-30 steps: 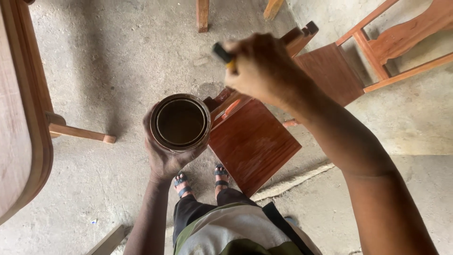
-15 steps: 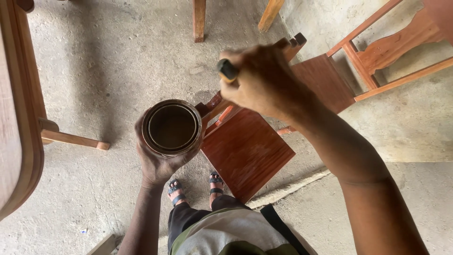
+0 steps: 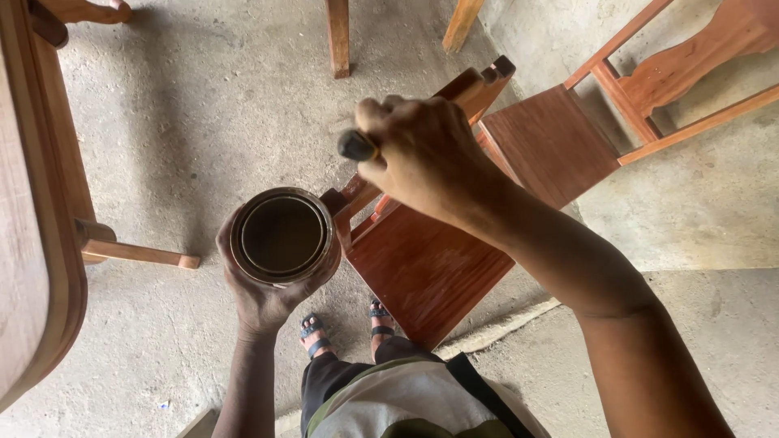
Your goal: The person applies varnish to wooden chairs using a paintbrush. They dip the brush into a can of varnish and coat the seat, backrest, and legs of the chairs. The person moves between different chairs to continue the application.
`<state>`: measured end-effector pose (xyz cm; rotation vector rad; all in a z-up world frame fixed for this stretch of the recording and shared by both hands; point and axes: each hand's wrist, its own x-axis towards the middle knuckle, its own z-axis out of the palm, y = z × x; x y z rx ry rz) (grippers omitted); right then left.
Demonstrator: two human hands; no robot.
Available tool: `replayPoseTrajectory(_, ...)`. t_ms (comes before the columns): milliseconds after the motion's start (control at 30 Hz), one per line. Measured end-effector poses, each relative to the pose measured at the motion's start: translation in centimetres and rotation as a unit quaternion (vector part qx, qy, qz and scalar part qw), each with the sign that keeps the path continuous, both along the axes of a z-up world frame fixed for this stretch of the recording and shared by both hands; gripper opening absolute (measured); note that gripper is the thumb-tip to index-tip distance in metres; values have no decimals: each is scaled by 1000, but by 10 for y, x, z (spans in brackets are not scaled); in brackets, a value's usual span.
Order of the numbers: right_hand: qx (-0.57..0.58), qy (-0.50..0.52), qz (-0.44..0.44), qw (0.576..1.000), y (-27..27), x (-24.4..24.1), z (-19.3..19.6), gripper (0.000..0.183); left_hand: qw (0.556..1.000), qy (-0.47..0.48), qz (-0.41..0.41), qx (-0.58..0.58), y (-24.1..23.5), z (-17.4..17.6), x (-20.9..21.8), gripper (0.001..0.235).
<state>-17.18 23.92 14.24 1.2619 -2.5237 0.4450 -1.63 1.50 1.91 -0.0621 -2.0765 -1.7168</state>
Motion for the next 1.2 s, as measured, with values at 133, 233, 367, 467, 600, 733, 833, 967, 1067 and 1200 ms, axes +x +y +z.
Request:
replayPoseTrajectory(133, 28, 23, 34, 999, -7, 2, -24, 18, 1000, 16, -10, 5, -2, -7, -2, 114)
replayPoseTrajectory(233, -5, 43, -35, 998, 2, 1, -10, 21, 999, 26, -26, 3, -5, -12, -2, 112)
replayPoseTrajectory(367, -60, 72, -58, 994, 53, -23, 19, 19, 1000, 17, -6, -24, 0, -5, 1, 115)
replayPoseTrajectory(467, -94, 125, -91, 984, 80, -48, 24, 12, 1000, 0, 0, -17, -2, -8, 1, 114)
replayPoseTrajectory(600, -157, -34, -7, 987, 93, -61, 9, 20, 999, -13, 10, -29, -4, -16, 4, 116)
replayPoseTrajectory(733, -177, -77, -51, 980, 137, -91, -1, 18, 998, 1, 40, -51, 0, -14, 6, 114)
replayPoseTrajectory(833, -137, 1, -136, 981, 137, -74, 7, 14, 992, 15, 82, -94, 8, -10, 7, 114)
replayPoseTrajectory(967, -179, -51, 15, 982, 71, -35, 4, 20, 993, 13, 96, -65, 16, -12, 11, 111)
replayPoseTrajectory(1067, -155, -35, 74, 984, 42, -26, 14, 21, 997, 28, 76, -17, 20, -12, 10, 110)
replayPoseTrajectory(1200, -55, -148, 70, 985, 36, -46, 36, 17, 996, 8, 83, -14, 25, -17, 11, 115)
